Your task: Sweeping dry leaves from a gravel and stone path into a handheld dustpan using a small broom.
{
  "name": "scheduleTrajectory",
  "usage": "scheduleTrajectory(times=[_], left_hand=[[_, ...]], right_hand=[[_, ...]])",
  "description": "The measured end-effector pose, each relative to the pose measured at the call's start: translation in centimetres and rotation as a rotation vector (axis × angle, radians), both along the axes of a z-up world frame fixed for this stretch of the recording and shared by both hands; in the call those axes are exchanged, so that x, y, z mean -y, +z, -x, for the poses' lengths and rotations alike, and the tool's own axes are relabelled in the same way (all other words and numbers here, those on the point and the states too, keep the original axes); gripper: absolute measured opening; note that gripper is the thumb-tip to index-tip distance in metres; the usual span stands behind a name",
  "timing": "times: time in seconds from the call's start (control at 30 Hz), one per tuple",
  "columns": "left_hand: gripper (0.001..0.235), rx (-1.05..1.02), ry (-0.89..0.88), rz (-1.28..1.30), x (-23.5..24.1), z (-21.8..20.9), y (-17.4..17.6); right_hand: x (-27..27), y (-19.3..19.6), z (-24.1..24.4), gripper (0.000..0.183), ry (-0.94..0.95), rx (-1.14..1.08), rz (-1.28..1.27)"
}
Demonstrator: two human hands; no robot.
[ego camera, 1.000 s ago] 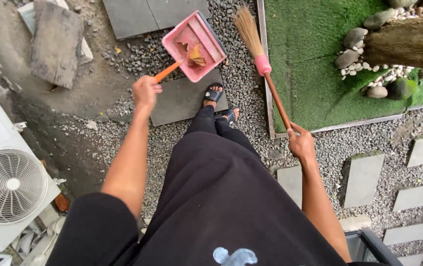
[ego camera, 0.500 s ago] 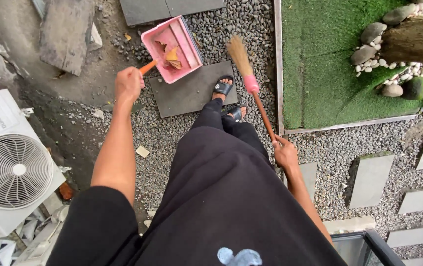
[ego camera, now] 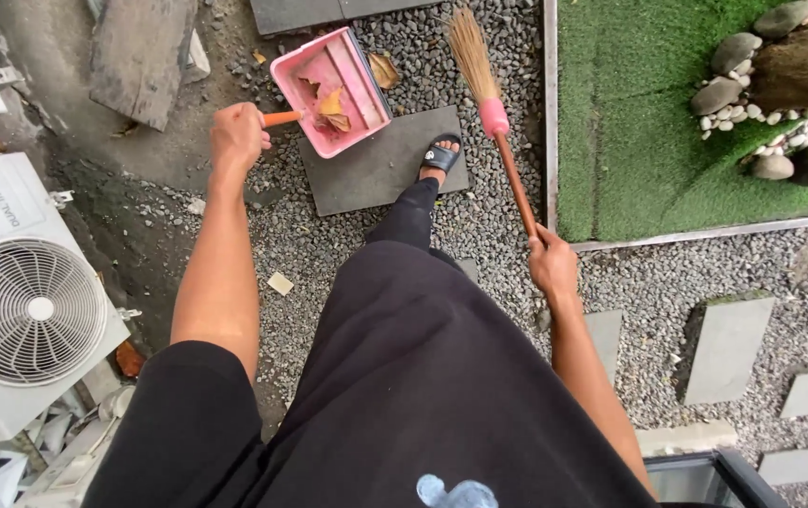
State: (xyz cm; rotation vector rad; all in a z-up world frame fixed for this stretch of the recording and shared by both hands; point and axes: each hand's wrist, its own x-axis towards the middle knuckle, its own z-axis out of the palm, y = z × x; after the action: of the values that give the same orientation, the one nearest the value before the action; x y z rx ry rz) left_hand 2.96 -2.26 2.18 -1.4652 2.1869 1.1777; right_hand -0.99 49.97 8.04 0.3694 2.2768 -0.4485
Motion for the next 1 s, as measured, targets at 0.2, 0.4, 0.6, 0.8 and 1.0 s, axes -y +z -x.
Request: scheduleTrajectory(times=[0.2,0.4,0.6,0.8,1.0], left_hand=[[0.023,0.147,0.083,-0.183,-2.6,1.7,5.1],[0.034,0.094,0.005,-0.093,-1.7,-0.2,-1.6],[0.027,0.071,-0.11,-0.092,-0.9,-3.1,0.7],[0.032,0.074,-0.191,-0.107,0.5,-5.2,3.7],[0.041,0.087,-0.352,-0.049,1.1,-6.3,-3.0]], right_hand=[[11.6,1.7,-2.6,0.039,0.007,0.161,0.045],[10.1,2.4,-9.0,0.047,0.179,0.189,0.053],[7.0,5.0,-13.3,0.043,-0.022,0.153,0.066],[9.3,1.7,-14.0,0.041,-0.188,0.223,0.005],[10.9,1.2,-16.6,0.043,0.061,0.203,0.023]])
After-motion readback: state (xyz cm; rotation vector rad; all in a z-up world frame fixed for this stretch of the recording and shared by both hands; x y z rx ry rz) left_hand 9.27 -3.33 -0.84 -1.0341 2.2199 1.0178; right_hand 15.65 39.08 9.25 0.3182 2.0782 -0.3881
